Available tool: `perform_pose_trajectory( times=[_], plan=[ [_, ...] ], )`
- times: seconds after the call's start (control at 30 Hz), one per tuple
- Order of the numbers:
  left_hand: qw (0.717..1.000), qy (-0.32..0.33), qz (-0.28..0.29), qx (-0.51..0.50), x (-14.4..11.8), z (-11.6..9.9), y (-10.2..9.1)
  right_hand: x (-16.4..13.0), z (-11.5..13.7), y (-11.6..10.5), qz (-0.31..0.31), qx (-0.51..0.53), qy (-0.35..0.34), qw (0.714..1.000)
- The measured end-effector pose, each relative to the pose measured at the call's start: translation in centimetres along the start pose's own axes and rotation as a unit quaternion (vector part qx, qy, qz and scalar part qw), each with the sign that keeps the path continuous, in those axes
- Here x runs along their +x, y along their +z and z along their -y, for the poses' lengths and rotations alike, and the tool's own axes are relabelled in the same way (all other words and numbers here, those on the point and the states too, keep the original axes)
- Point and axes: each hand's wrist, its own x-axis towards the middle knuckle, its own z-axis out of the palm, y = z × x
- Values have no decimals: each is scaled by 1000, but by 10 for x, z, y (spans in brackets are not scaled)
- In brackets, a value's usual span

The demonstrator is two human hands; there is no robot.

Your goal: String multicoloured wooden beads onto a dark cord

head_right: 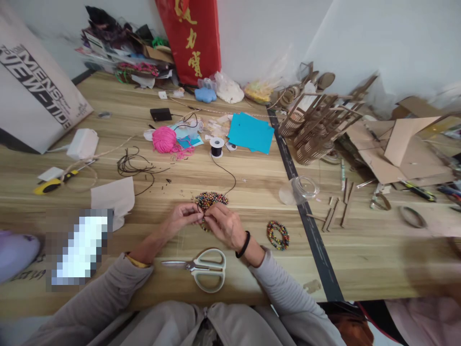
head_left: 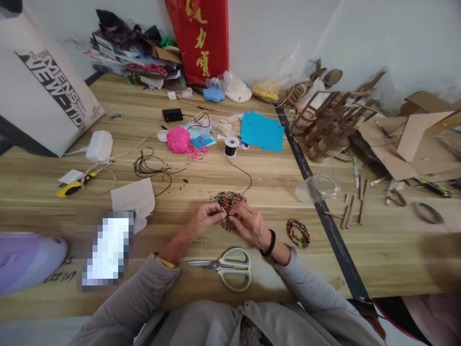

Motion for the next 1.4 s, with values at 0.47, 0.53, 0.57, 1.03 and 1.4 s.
perform_pose_trajectory(
  times=[0.47,0.53,0.57,1.03,1.4],
  plan=[
    [979,81,-38,183,-3,-2,4,3,-6,-3,41,202,198,958],
    [974,94,-46,199,-4,-3,5,5,-6,-5,49,233,211,948],
    [972,106,-49,206,-4,-4,6,6,-5,-6,52,247,217,943],
    [943,230,-65,234,-3,-1,10,7,-8,-6,67,334,261,903],
    [934,254,-72,240,-4,1,10,5,-13,1,60,424,335,839]
  ],
)
